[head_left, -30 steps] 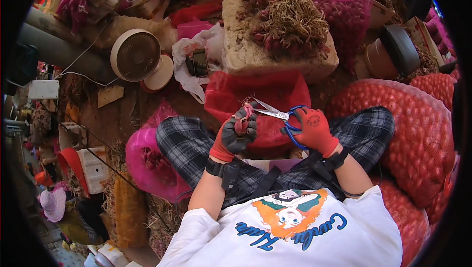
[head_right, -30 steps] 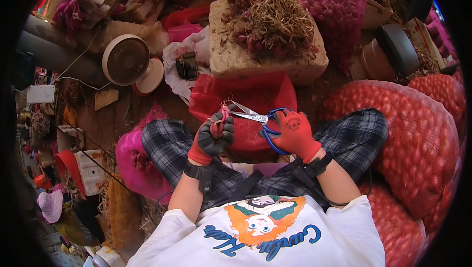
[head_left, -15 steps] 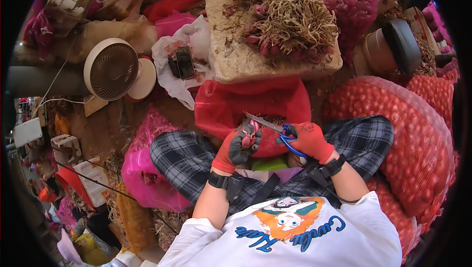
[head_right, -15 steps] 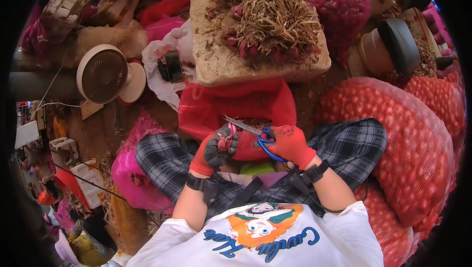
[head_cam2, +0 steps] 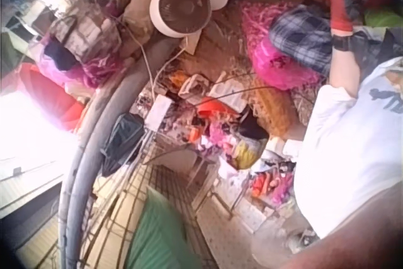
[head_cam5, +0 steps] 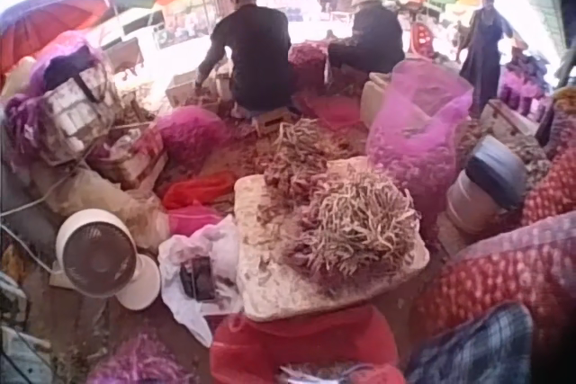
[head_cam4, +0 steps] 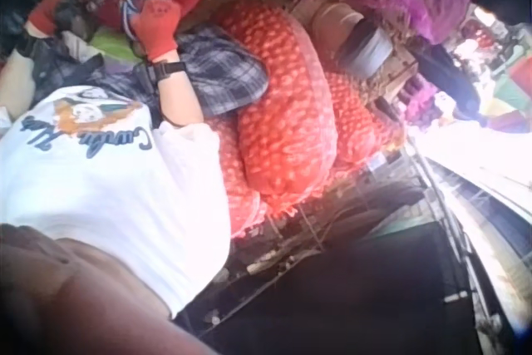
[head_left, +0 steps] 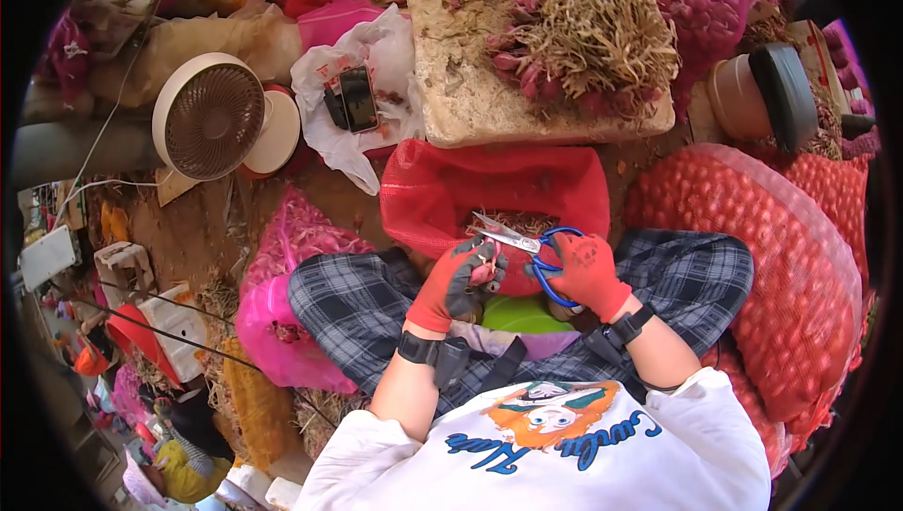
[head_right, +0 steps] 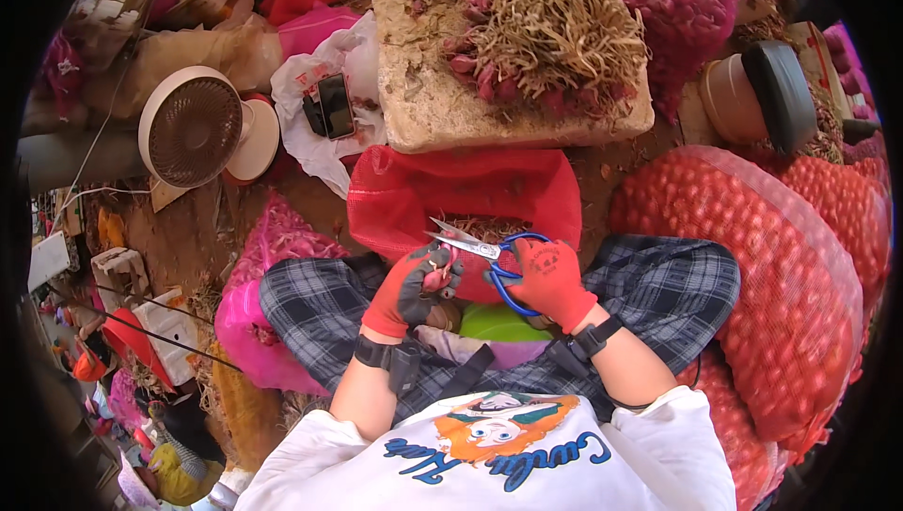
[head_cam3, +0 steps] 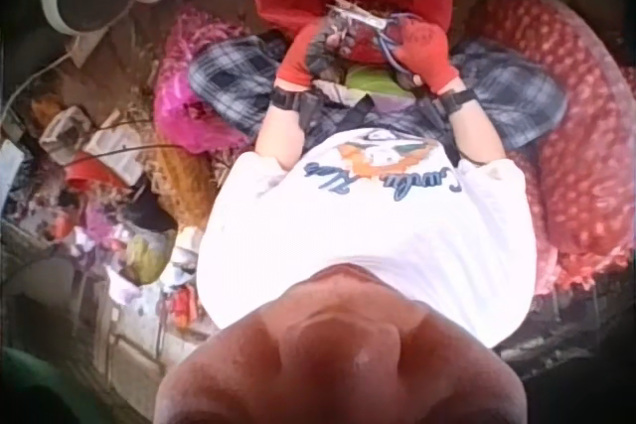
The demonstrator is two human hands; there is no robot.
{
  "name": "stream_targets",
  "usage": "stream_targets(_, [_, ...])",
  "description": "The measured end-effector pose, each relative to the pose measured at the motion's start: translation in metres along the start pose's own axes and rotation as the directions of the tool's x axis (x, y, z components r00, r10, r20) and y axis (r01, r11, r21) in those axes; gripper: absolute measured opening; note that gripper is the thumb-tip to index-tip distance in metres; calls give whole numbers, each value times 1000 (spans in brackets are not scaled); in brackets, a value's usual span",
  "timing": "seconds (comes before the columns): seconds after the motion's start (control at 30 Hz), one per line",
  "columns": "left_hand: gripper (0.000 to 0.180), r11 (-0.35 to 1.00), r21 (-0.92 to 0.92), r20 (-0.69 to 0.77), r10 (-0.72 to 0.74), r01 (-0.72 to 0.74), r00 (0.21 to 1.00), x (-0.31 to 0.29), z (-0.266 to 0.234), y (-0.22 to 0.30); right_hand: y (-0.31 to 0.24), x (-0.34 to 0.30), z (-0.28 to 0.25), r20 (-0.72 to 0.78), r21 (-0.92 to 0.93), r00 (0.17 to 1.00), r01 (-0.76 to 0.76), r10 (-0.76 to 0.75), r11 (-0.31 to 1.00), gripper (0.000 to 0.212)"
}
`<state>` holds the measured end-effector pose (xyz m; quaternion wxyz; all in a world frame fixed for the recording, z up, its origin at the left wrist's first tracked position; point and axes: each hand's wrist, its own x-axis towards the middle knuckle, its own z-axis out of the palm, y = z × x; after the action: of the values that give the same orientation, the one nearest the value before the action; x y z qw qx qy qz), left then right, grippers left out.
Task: The recorder uses scissors to trim the roots and stems from shallots before placing them in a mesh bag.
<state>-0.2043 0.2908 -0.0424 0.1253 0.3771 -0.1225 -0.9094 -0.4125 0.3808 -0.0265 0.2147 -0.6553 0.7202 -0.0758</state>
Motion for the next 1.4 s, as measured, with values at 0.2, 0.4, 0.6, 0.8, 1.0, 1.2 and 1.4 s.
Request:
stream_targets(0.2, [31, 985, 158, 34, 70, -74, 997, -8, 13, -11, 12, -21, 7, 105, 135, 992, -83, 69, 987, 50])
stream_targets(0.4, [35, 846, 377, -104, 443, -377, 891, 6, 5, -46, 22, -45, 3, 26, 300, 994, -107, 104, 948, 56])
stream_targets(0.6, [38, 425, 692, 115, 734, -584, 670, 4, 0, -63, 12, -58, 9, -18, 110, 1000, -3, 5, 994, 56])
stream_targets(0.8, [33, 545, 612, 34, 706, -573, 707, -8, 11, -65, 11, -61, 8, -271, -69, 953, 125, -139, 990, 51])
stream_targets(1.0, [33, 473, 631, 110, 730, -615, 675, -6, 0, -67, 3, -61, 2, -222, 16, 967, 130, -123, 991, 54])
stream_targets(1.2, [31, 412, 742, 22, 773, -528, 635, -8, 11, -67, 16, -59, 6, -40, 145, 998, 60, -55, 988, 58])
stream_targets(1.4, [30, 186, 867, 75, 869, -462, 490, -2, 10, -68, 11, -58, 8, -147, 293, 989, 54, -11, 954, 53])
